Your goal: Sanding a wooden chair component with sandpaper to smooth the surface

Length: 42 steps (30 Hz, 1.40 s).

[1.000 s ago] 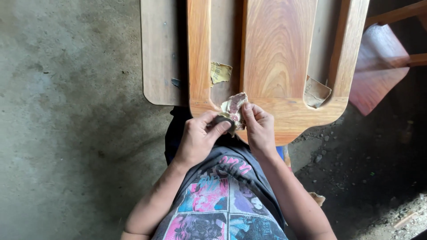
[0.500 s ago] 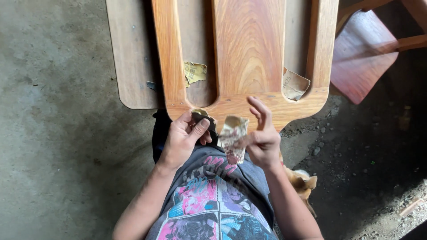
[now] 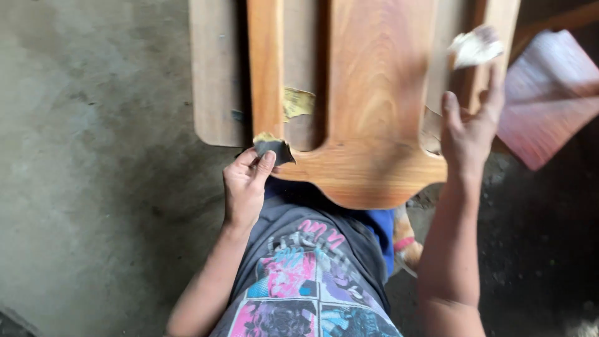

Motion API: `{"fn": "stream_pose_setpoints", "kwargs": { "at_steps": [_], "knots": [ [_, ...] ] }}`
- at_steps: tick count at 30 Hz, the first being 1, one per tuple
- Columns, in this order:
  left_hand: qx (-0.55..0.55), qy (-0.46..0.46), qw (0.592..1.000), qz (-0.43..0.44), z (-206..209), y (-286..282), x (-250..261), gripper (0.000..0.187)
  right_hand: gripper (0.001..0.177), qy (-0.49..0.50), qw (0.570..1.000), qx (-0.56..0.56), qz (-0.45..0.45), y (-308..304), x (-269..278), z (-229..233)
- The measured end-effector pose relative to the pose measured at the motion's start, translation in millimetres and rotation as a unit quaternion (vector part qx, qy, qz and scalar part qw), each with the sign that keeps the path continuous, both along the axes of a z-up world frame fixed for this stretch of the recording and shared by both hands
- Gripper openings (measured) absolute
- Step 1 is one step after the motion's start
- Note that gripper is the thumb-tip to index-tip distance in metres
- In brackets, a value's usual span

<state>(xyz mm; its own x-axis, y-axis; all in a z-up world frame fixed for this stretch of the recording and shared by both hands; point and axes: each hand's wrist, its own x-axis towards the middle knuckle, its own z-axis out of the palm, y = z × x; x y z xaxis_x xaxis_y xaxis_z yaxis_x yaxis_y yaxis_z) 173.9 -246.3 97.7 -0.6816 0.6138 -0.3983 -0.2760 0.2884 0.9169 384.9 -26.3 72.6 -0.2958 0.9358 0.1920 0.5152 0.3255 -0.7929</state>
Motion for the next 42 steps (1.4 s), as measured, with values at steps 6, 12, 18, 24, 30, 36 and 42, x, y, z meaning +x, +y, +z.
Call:
{"fn": "stream_pose_setpoints", "kwargs": {
  "at_steps": [6,12,18,24,30,36,42],
  "knots": [
    [0.090,-0.048,0.989,0.107,-14,-14,-9,0.031,0.023,0.054,0.995,0.016,0.083,-49,-51,21],
    [-0.004,-0.022,0.999,0.049,-23,-28,8,0.027,0.050,0.155,0.881,-0.403,0.192,-150,-91,6],
    [0.016,-0.109,0.994,-0.006,-37,-45,-9,0.027,0.011,0.108,0.896,-0.405,0.147,-160,-101,2],
    [-0.098,-0.050,0.993,-0.035,-58,-44,-27,0.043,0.009,-0.185,0.894,0.015,0.407,-150,-121,18],
    [-0.061,-0.042,0.997,-0.027,-61,-38,-17,0.033,0.015,-0.246,0.839,0.144,0.464,-146,-124,9],
    [0.032,-0.194,0.980,0.013,-49,-41,-19,0.033,0.007,-0.182,0.824,0.185,0.504,-129,-116,14],
    [0.069,-0.171,0.983,0.012,-50,-43,-15,0.027,0.011,-0.189,0.762,0.091,0.613,-93,-121,25]
  ]
}}
